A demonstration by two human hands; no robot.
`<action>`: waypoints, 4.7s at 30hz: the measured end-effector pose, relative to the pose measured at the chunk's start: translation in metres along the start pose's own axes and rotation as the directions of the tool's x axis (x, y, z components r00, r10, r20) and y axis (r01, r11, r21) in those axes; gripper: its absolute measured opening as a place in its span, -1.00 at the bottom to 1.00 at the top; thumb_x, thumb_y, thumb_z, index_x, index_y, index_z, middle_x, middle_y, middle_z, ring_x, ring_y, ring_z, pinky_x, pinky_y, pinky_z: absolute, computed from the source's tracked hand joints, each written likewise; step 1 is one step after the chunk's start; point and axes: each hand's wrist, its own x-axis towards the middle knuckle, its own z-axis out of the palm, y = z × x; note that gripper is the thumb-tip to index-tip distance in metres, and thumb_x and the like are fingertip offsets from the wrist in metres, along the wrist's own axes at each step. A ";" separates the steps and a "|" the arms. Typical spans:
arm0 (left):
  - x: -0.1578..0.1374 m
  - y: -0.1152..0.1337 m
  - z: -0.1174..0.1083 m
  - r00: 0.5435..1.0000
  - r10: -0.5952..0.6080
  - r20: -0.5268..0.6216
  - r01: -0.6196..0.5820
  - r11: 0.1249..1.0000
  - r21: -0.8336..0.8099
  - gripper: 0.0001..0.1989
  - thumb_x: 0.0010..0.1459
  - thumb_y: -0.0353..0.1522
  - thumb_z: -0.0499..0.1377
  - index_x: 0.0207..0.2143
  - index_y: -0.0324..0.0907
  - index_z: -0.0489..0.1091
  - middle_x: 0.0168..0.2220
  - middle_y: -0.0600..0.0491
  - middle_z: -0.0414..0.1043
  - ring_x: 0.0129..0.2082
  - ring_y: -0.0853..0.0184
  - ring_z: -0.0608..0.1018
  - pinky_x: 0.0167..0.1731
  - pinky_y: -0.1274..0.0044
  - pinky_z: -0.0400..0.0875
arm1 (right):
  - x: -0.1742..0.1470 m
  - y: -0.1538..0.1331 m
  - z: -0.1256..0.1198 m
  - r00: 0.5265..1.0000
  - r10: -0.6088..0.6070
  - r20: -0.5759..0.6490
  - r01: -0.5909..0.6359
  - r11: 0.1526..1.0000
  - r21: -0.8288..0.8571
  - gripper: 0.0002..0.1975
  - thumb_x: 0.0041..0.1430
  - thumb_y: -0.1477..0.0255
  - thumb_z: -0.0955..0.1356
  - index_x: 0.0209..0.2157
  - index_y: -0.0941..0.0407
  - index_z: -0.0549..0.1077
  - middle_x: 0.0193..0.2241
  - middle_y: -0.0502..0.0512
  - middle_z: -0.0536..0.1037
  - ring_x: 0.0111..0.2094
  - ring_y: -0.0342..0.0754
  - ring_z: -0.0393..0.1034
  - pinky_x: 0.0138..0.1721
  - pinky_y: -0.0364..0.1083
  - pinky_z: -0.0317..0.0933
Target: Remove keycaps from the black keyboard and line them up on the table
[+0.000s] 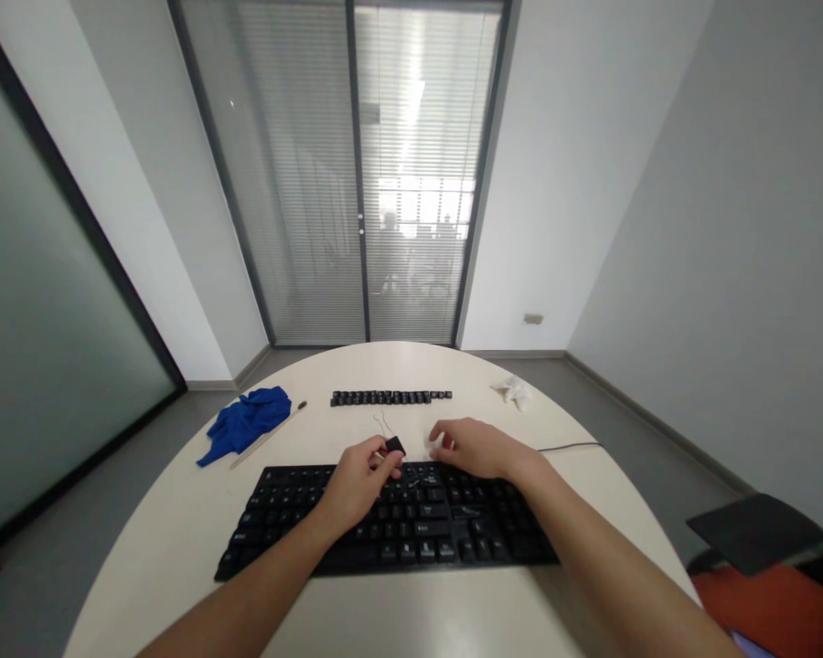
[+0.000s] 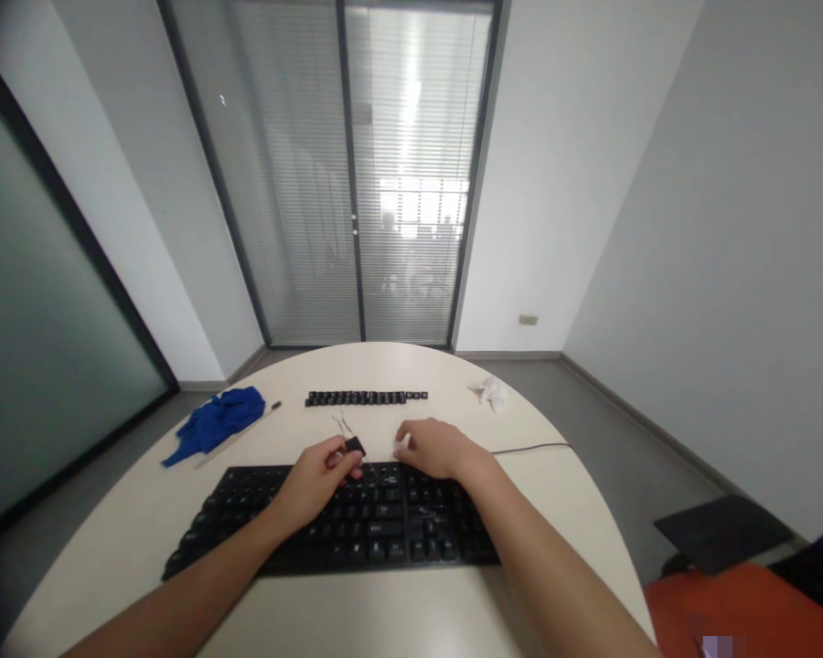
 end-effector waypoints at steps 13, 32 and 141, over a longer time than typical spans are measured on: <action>-0.003 0.015 0.016 0.987 0.141 -0.076 -0.127 0.978 0.162 -0.79 0.14 -0.29 0.16 -0.18 -0.15 0.47 -0.48 0.08 0.49 -0.47 0.30 0.52 -0.41 0.54 0.36 | -0.029 -0.004 0.030 0.926 -0.305 -0.222 0.350 0.914 0.203 -0.73 0.13 0.23 0.41 -0.16 0.06 0.53 -0.18 0.05 0.56 -0.09 -0.01 0.39 -0.01 -0.09 0.20; 0.006 0.006 0.025 0.984 0.107 0.141 -0.077 0.976 -0.202 -0.68 0.13 -0.29 0.21 -0.06 -0.18 0.38 -0.24 0.00 0.51 -0.39 0.36 0.56 -0.45 0.60 0.43 | -0.027 0.001 0.033 0.894 -0.383 -0.232 0.426 0.887 0.178 -0.79 0.32 0.35 0.27 -0.23 0.06 0.54 -0.22 0.05 0.57 -0.16 -0.05 0.44 -0.10 -0.13 0.24; 0.007 0.006 0.023 0.996 0.026 0.080 0.001 0.946 -0.323 -0.75 0.13 -0.25 0.22 -0.20 -0.18 0.29 -0.27 0.10 0.40 -0.38 0.39 0.59 -0.35 0.58 0.46 | -0.031 0.007 0.025 0.918 -0.326 -0.224 0.382 0.879 0.286 -0.78 0.27 0.32 0.31 -0.16 0.05 0.56 -0.20 0.05 0.61 -0.16 -0.03 0.49 -0.06 -0.08 0.30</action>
